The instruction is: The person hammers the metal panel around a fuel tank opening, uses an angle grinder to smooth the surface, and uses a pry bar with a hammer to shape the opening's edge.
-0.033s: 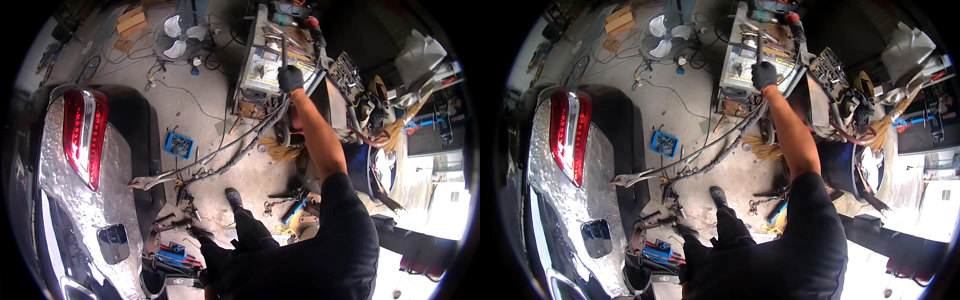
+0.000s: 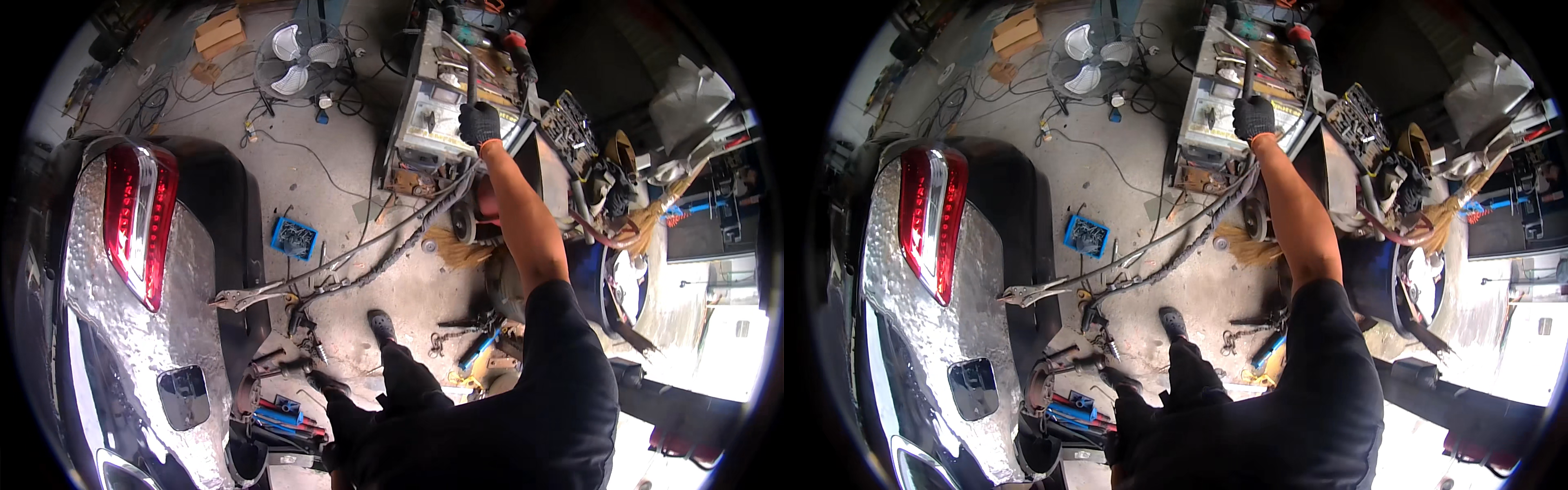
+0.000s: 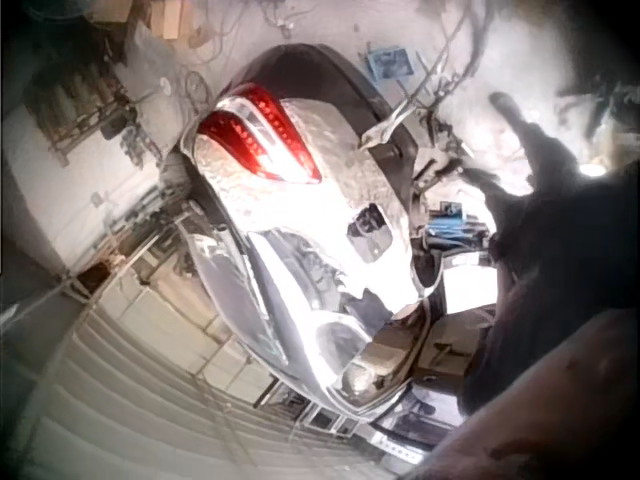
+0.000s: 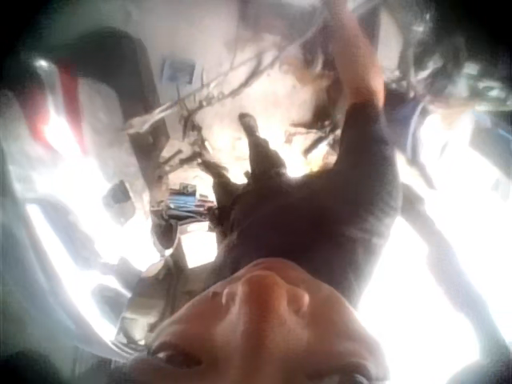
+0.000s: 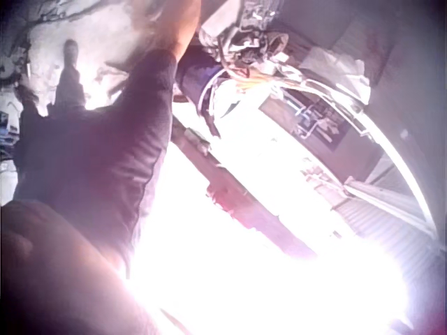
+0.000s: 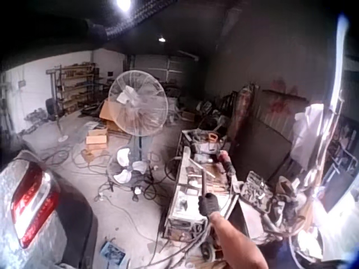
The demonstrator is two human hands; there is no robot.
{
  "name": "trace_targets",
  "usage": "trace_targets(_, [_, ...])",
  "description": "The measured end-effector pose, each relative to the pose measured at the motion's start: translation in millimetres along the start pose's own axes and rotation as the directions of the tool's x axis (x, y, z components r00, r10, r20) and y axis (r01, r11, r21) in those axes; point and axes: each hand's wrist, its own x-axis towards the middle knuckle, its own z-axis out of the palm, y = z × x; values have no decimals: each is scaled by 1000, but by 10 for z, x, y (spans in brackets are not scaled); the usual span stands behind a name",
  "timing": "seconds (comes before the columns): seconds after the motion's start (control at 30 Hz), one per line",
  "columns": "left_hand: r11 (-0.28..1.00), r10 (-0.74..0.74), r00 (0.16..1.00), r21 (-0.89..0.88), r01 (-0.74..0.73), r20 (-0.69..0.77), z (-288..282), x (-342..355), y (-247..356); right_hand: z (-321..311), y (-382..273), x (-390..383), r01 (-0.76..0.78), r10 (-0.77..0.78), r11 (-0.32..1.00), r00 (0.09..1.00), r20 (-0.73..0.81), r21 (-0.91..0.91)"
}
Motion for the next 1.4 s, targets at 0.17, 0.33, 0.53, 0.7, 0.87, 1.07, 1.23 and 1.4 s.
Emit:
trace_targets(0.17, [975, -133, 989, -186, 120, -59, -309, -205, 507, -374, -339, 887, 0, -471, 723, 732, -493, -691])
trace_targets(0.33, [951, -209, 970, -257, 172, -123, -824, -94, 699, -1272, -325, 1530, -223, -163, 717, 868, -470, -661])
trace_targets(0.53, [944, -243, 963, -256, 206, -120, -1090, 41, 1041, -1448, 361, 2596, -186, -43, 702, 952, -302, -687])
trace_targets(0.7, [957, -225, 966, -215, 195, -128, -1328, 160, 1077, -1599, 437, 2597, -229, 128, 931, 934, -334, -285])
trace_targets(0.87, [934, -289, 953, -244, 259, -93, -750, -381, 689, -1252, -56, 1897, -82, 45, 572, 997, 68, 816])
trace_targets(1.07, [942, 255, 852, 318, -111, -458, -796, -734, -376, -2396, 1165, -965, -170, -219, 540, 917, 333, 824])
trace_targets(1.23, [892, 83, 817, -322, -316, -570, -2059, -1522, 2449, -1064, 379, -2624, 185, -233, 958, 947, 222, 218])
trace_targets(1.4, [370, 734, 294, -3, -929, -612, -2646, -1892, 3347, 127, -528, -4126, -551, 17, 597, 735, 678, 583])
